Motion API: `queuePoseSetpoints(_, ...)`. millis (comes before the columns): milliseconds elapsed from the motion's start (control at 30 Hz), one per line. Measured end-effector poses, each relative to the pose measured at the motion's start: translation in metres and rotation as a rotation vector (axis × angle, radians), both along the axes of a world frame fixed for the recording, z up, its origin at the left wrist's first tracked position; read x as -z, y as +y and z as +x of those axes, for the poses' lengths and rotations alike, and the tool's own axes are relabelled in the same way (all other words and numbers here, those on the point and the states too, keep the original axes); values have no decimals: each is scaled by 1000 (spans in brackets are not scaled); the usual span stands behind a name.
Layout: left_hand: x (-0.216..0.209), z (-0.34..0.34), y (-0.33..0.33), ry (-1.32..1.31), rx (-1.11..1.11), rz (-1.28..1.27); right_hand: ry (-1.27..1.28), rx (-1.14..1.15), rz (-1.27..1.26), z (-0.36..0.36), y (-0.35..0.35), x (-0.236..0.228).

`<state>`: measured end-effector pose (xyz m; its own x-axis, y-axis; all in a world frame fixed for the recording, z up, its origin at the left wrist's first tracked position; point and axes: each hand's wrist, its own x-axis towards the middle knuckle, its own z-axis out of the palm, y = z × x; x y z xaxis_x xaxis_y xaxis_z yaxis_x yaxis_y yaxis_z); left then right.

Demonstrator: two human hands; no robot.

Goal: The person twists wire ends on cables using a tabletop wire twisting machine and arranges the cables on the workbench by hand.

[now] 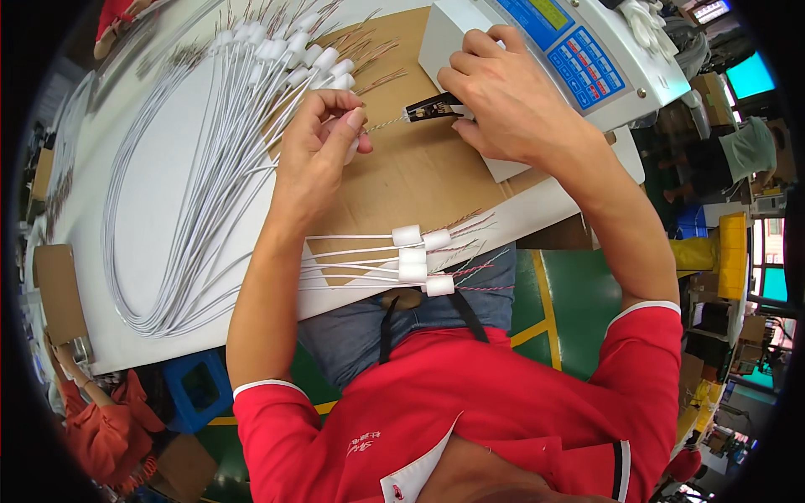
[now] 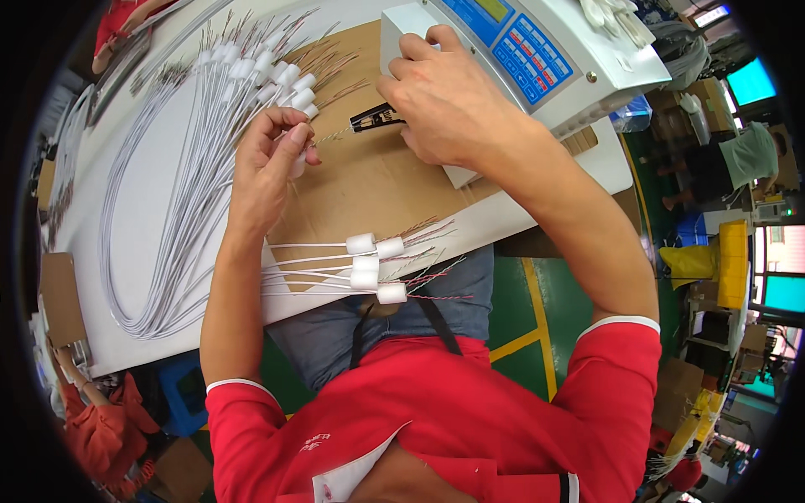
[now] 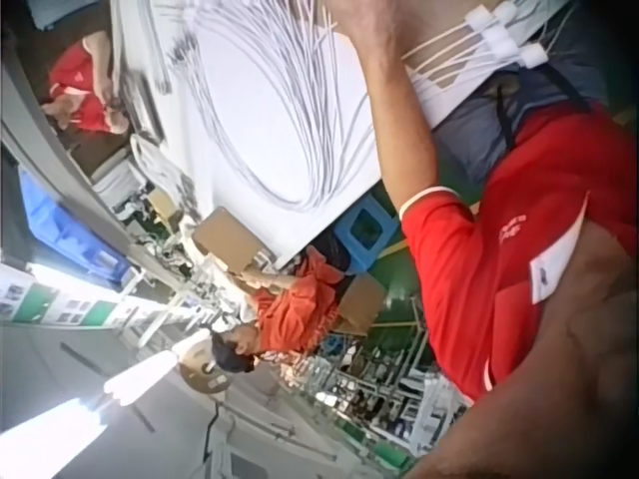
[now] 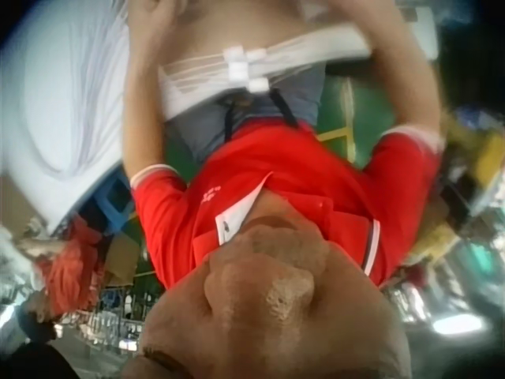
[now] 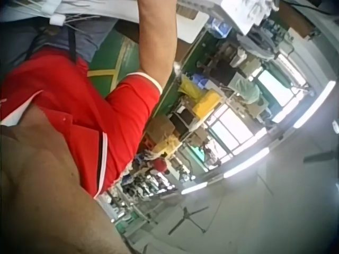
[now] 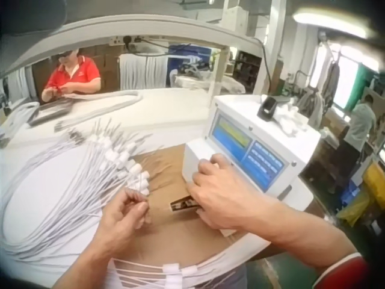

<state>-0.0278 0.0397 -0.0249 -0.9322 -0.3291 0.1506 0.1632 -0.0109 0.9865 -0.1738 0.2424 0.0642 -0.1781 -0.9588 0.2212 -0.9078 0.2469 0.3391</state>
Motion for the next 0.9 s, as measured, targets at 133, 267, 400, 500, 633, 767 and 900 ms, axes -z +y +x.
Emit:
queuePoseSetpoints(133, 3, -5, 7, -25, -49, 0, 27, -2, 15, -6, -5, 10)
queuePoseSetpoints(267, 4, -6, 16, 89, -235, -497, 55, -42, -30, -12, -9, 17)
queuePoseSetpoints(400, -5, -4, 17, 206, -247, -743, 64, -51, -22, -14, -9, 17)
queuePoseSetpoints(500, -8, -2, 15, 243, -180, -759, 48, -45, -39, -15, -9, 18)
queuePoseSetpoints(633, -4, -5, 18, 228, -189, -847, 22, -65, -76, -14, -9, 20)
queuePoseSetpoints(767, 7, -10, 14, 291, -189, -894, -5, -66, -96, -13, -9, 20)
queuePoseSetpoints(900, 5, -8, 16, 264, -183, -921, -18, -54, -69, -13, -8, 20)
